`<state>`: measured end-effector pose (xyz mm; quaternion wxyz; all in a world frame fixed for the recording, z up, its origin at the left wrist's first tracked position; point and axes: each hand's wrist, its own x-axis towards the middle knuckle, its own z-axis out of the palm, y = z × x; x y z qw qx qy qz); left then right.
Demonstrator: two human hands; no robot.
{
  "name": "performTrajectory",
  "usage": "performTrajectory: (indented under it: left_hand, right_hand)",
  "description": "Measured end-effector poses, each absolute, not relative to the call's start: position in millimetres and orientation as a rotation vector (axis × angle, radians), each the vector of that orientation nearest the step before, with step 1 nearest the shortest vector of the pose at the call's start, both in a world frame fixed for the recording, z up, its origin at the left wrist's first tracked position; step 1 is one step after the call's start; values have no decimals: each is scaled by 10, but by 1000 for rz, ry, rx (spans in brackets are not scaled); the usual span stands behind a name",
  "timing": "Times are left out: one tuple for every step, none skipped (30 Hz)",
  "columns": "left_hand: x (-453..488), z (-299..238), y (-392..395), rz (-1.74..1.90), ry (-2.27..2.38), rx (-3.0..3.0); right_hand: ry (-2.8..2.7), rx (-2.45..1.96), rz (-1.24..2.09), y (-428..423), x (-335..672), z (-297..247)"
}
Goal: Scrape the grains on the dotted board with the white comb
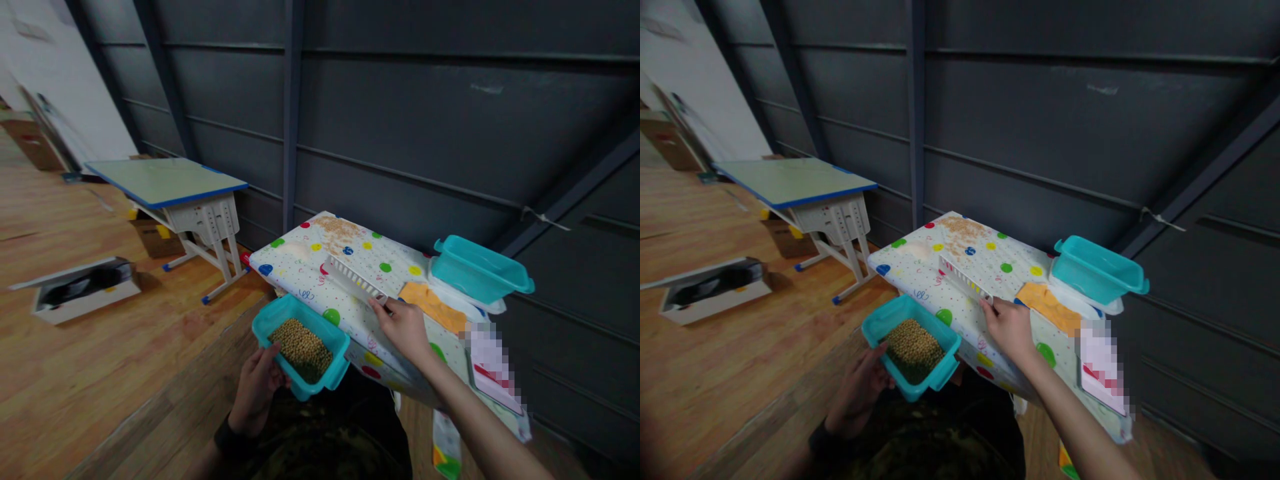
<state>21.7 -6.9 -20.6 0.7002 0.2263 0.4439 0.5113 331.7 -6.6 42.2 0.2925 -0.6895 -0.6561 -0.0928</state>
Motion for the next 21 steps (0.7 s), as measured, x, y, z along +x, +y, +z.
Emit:
performTrajectory:
  left_hand:
    - [214, -205, -71, 1142, 991, 503]
    - [210, -206, -72, 1145, 992, 501]
    - [208, -210, -72, 1149, 991, 499]
    - [206, -217, -72, 1149, 990, 499]
    - [206, -227, -72, 1149, 990, 499]
    - [207, -239, -71, 1146, 992, 500]
    - [209, -254, -70, 1143, 998, 502]
    - [212, -272, -69, 1139, 1004, 504]
    - [216, -291, -68, 1137, 1010, 509]
    - [218, -312, -69, 1132, 1016, 514]
    - [218, -333, -72, 1130, 1025, 518]
    - [215, -353, -76, 1124, 1031, 524]
    - [209, -373, -83, 1118, 1044, 530]
    - [198, -392, -90, 1115, 1058, 534]
    - [185, -411, -97, 1111, 1058, 545]
    - [169, -430, -102, 1104, 1056, 553]
    - [152, -452, -104, 1095, 1051, 559]
    - [137, -477, -103, 1083, 1039, 566]
    - [123, -506, -99, 1076, 1037, 567]
    - [112, -541, -90, 1075, 1033, 568]
    - [105, -580, -79, 1088, 1028, 566]
  right_hand:
    - [-1724, -1912, -259, 8, 3382, 442]
    - [-1689, -2004, -282, 92, 3447, 469]
    - [-1653, -2098, -306, 185, 3507, 500]
    - [-1628, -2177, -320, 285, 3559, 533]
    - [-1613, -2237, -328, 387, 3599, 564]
    - [-1610, -2284, -328, 488, 3627, 590]
    - [-1617, -2325, -320, 585, 3642, 610]
    - [-1635, -2351, -311, 675, 3646, 622]
    - [-1656, -2371, -304, 755, 3639, 626]
    - [-1679, -2385, -300, 824, 3627, 623]
    - [-1703, -2391, -301, 881, 3610, 613]
    - [-1726, -2394, -305, 924, 3593, 600]
    - [-1750, -2393, -309, 954, 3578, 583]
    - [-1774, -2386, -312, 972, 3566, 565]
    - [-1797, -2374, -313, 981, 3559, 546]
    - [-1818, -2356, -313, 983, 3556, 528]
    - [-1830, -2333, -312, 981, 3556, 509]
    - [-1835, -2304, -314, 979, 3560, 492]
    - [-1831, -2274, -320, 978, 3564, 475]
    - [-1820, -2246, -330, 981, 3568, 459]
    - [-1805, -2224, -343, 988, 3571, 444]
